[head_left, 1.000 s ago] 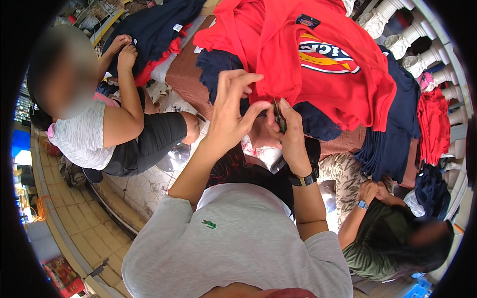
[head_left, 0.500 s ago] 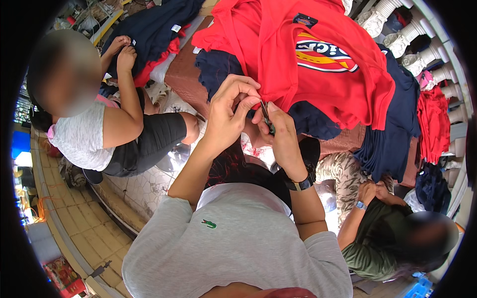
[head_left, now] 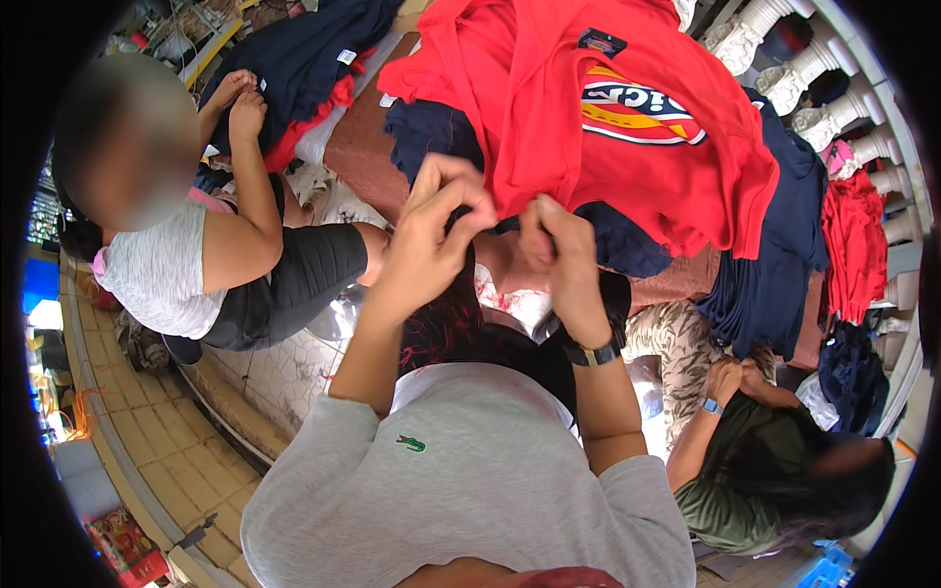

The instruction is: The person trims loose threads and tags from a red t-shirt using small scissors. They repeatedly adjust the garment, cut threads, and inspect the fabric while seated on the floor.

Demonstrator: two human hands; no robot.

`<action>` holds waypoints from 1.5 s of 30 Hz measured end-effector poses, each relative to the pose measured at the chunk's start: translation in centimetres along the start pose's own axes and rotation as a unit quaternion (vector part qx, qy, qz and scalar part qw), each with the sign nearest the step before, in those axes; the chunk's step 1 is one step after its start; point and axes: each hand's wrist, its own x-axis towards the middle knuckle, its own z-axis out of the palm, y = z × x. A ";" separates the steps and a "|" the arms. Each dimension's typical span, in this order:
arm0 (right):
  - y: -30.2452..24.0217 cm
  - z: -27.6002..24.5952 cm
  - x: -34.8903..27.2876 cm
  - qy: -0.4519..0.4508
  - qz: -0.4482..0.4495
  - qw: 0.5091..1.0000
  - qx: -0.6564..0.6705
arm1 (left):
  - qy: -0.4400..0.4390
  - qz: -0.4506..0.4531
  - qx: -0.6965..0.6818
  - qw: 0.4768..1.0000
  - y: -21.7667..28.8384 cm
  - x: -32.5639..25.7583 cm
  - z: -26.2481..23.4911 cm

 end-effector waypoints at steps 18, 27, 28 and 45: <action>-4.2 -1.1 0.3 0.141 -0.167 0.973 -0.071 | 0.022 -0.098 -0.325 0.941 3.0 3.1 0.7; -3.8 -1.0 0.8 0.148 -0.232 0.956 -0.103 | 0.166 0.007 -0.061 0.984 2.4 3.2 1.2; -3.8 -0.8 0.7 0.166 -0.241 0.947 -0.135 | 0.241 0.026 0.037 0.970 2.9 2.9 1.9; -7.4 0.5 5.0 0.060 -0.382 0.850 -0.356 | 0.186 0.026 -0.208 0.960 2.2 5.9 3.6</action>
